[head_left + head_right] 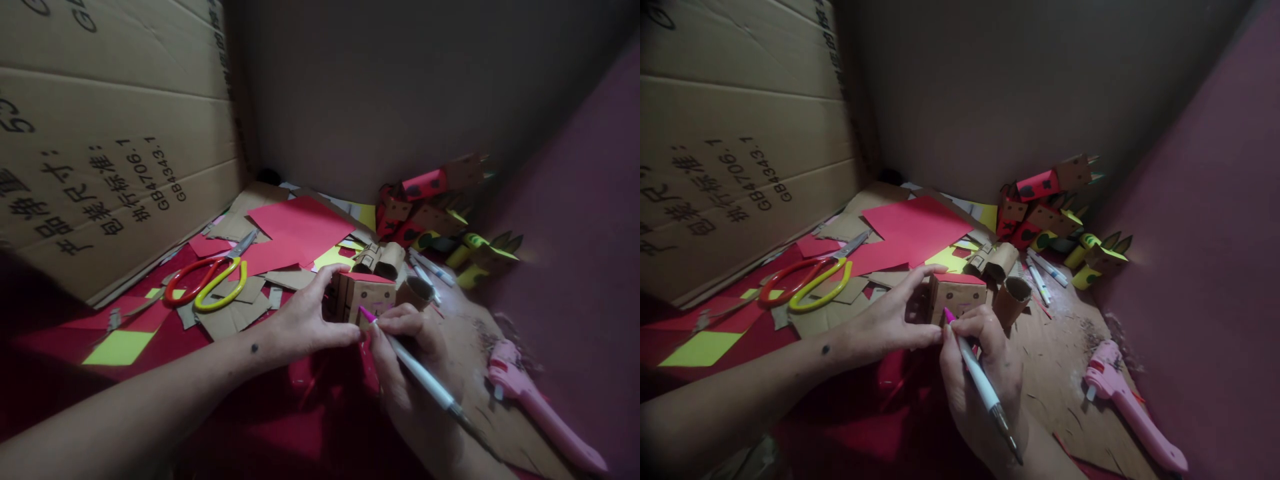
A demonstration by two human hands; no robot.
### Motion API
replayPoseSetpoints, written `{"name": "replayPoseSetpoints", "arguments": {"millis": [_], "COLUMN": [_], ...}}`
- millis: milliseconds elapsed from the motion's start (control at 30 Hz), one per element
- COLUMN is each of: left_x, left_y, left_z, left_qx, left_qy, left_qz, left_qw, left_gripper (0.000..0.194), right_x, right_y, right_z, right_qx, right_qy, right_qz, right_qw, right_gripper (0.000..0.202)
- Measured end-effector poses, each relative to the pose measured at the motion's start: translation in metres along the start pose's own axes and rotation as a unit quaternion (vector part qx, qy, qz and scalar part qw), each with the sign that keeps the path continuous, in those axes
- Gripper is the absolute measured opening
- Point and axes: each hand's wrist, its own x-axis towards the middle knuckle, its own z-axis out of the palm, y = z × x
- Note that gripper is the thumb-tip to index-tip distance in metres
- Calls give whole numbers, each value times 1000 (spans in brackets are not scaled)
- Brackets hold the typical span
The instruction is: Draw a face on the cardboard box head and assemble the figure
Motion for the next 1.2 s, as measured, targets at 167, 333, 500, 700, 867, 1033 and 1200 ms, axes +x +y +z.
{"name": "replayPoseSetpoints", "arguments": {"millis": [167,333,500,700,867,1033,1200], "left_x": [0,1,-1,-1,0,0,0], "left_y": [0,2,4,4,3,1,4], "left_z": [0,0,0,0,-1,-1,0], "left_qx": [5,17,13,14,2,-5,10], "left_qy": [3,5,-4,-2,-6,-8,-4], "left_qz": [-3,1,-7,-10,-6,1,2], "left_qw": [1000,1000,1000,1000,1000,1000,1000], "left_gripper": [77,76,77,78,80,78,76], "right_x": [-1,1,0,-1,-4,-1,1], "right_y": [2,2,1,2,4,4,2], "right_z": [-1,1,-1,-4,-4,-2,-1], "right_qx": [6,26,10,-2,-5,30,46], "right_qy": [-19,-5,-2,-14,-27,-26,-21], "right_qz": [-14,1,13,-11,4,-8,1], "right_qw": [1000,1000,1000,1000,1000,999,999], "right_gripper": [24,23,20,23,21,25,24]}}
